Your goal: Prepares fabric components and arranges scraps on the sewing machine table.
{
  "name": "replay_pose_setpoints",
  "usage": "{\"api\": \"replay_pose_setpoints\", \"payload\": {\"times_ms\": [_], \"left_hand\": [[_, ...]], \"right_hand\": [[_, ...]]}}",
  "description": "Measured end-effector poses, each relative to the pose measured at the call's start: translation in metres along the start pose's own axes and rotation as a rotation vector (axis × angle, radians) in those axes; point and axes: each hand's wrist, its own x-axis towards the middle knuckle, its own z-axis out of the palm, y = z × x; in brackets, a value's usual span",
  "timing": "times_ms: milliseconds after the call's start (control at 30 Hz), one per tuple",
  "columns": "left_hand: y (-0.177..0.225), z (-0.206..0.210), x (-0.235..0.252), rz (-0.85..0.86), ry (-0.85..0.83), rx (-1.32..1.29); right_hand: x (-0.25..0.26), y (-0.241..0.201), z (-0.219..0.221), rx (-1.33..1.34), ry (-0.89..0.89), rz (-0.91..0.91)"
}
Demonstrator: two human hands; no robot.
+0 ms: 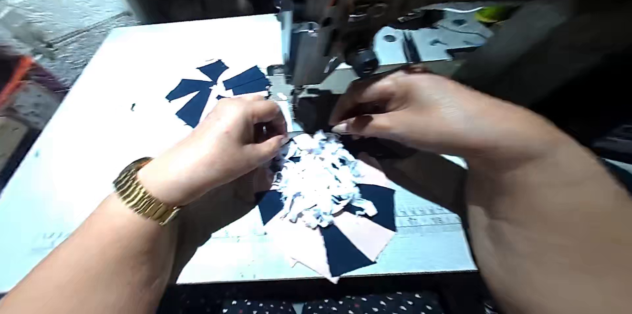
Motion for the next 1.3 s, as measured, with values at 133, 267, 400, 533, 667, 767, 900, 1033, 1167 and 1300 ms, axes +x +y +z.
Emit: {"api": "replay_pose_setpoints", "payload": {"times_ms": [133,267,400,533,667,767,900,1033,1167,1300], "left_hand": [[0.000,-0.008,0.002,0.014,-0.047,-0.067],[0.001,0.000,0.001,0.121,-0.135,-0.158],[0.006,0.006,0.002,0.111,-0.199,-0.089],[0.005,0.008,0.003,0.136,-0.165,-0.054],[0.005,0.006,0.003,0.108,-0.118,-0.035],[0.006,0.001,0.002,0.143,-0.106,-0.072],[0.014,-0.003,0.001,0.234,-0.228,-0.162],[0.017,-0.002,-0.001,0.252,-0.309,-0.041],[0.019,-0.005,-0.001,0.257,-0.301,-0.153],[0.020,-0.012,-0.003,0.218,-0.388,-0.293]], "right_hand": [[-0.003,0.002,-0.007,0.089,0.008,0.008],[-0.002,0.003,0.010,0.126,-0.068,-0.044],[0.002,0.011,0.023,-0.042,-0.031,-0.216],[-0.001,0.003,0.014,0.059,-0.050,-0.183],[-0.003,0.002,0.010,0.018,-0.053,-0.174],[-0.004,0.001,0.008,0.080,-0.103,-0.270],[-0.010,-0.007,0.023,0.029,-0.205,-0.278],[-0.011,-0.009,0.033,-0.039,-0.186,-0.336],[-0.008,-0.002,0.021,0.099,-0.222,-0.449],[-0.011,0.003,0.011,0.209,-0.298,-0.503]]}}
